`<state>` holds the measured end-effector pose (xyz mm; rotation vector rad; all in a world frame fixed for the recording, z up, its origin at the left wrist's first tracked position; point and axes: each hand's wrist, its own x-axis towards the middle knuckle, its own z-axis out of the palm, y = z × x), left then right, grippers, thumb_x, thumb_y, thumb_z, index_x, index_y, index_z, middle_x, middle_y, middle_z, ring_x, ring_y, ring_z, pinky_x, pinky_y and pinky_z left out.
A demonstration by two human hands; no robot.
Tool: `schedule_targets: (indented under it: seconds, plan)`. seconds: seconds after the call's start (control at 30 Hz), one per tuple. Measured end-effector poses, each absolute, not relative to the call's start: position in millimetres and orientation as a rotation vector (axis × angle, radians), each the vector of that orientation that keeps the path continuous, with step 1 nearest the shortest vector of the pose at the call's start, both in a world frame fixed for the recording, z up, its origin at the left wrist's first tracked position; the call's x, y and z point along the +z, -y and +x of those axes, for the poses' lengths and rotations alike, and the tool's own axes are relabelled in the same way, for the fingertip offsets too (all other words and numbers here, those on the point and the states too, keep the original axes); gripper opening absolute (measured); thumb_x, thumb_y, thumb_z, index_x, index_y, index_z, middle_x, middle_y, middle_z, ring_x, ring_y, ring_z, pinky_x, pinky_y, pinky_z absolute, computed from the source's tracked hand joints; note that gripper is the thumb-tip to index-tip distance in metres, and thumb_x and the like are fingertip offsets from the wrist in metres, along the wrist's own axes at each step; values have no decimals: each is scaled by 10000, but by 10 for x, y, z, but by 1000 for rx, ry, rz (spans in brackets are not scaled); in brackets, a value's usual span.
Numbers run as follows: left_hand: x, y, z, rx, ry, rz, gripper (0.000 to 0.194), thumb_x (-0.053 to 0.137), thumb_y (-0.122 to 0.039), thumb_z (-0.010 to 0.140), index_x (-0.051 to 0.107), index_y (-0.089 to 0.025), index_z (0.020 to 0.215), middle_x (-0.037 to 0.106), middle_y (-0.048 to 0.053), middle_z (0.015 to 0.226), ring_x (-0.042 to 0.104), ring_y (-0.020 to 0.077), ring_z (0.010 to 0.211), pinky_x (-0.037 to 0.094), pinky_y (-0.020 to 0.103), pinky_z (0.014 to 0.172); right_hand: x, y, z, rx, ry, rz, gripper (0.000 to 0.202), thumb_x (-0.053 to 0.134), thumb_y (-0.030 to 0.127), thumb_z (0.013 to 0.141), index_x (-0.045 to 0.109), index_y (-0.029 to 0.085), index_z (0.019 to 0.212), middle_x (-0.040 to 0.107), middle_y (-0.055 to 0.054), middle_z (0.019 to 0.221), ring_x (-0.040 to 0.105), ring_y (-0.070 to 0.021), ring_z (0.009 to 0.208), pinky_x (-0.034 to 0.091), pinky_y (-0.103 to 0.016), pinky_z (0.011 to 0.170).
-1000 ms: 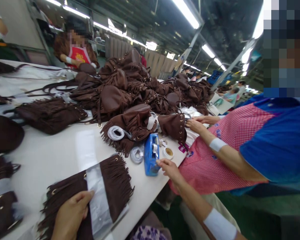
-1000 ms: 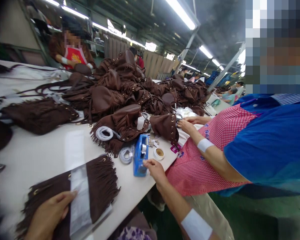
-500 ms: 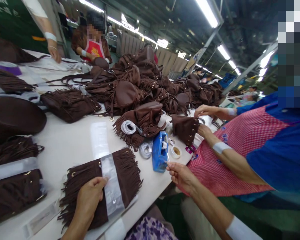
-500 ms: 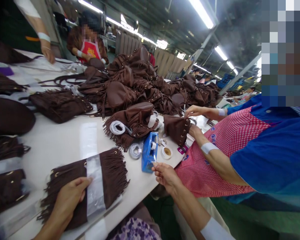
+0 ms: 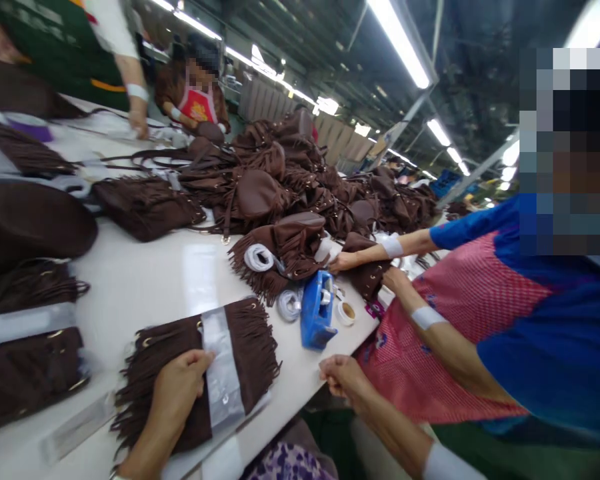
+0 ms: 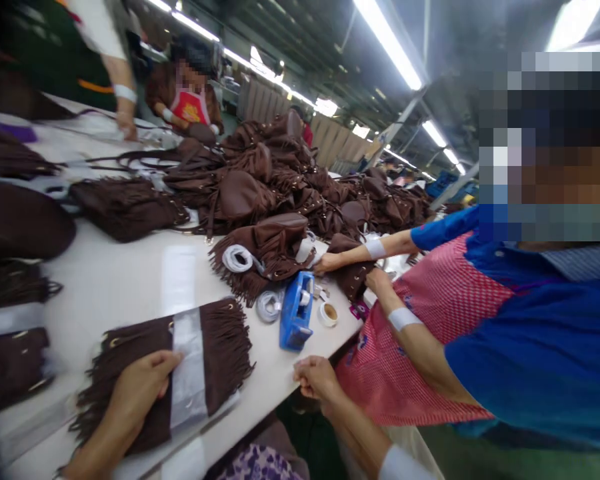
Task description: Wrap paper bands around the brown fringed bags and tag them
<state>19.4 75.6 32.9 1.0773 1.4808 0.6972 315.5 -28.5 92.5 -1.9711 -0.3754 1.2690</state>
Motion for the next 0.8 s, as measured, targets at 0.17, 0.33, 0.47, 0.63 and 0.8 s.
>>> schedule_targets:
  seconds: [0.17,0.33,0.47,0.63,0.8]
  plan:
    - [328,-757,202,746,-1488,1067,387,551,-563,704,601,-189,618,418,-56,390,373,114,396,243,249,449,947,162,2337,1551,795,-1683,417,758,494,685,600,158,876,689,-5,696,493,-62,439,402,-183,450]
    - [318,-743,216,772,-1482,1084,379,530,-551,725,566,-200,587,420,-57,394,366,112,389,237,252,443,991,-164,1833,1635,1053,-1726,363,716,472,679,603,157,819,669,1,628,504,-71,400,366,-177,403]
    - [289,-755,219,764,-1480,1111,355,522,-519,743,568,-205,585,428,-56,393,370,118,388,242,259,449,909,-332,1761,1558,1278,-1952,180,641,344,754,619,171,800,656,21,606,530,-70,406,368,-158,403]
    - [237,-760,208,749,-1503,1190,358,523,-503,772,576,-207,577,459,-40,404,423,139,429,269,266,496,806,-371,1684,1452,1417,-2130,9,628,182,742,629,189,746,649,37,573,563,-92,421,416,-181,439]
    - [184,-757,201,729,-1528,1267,344,522,-487,795,586,-211,599,520,-23,446,486,159,479,264,272,517,855,-401,1590,1294,1664,-2255,42,652,181,738,625,213,734,659,44,577,638,-132,516,434,-205,511]
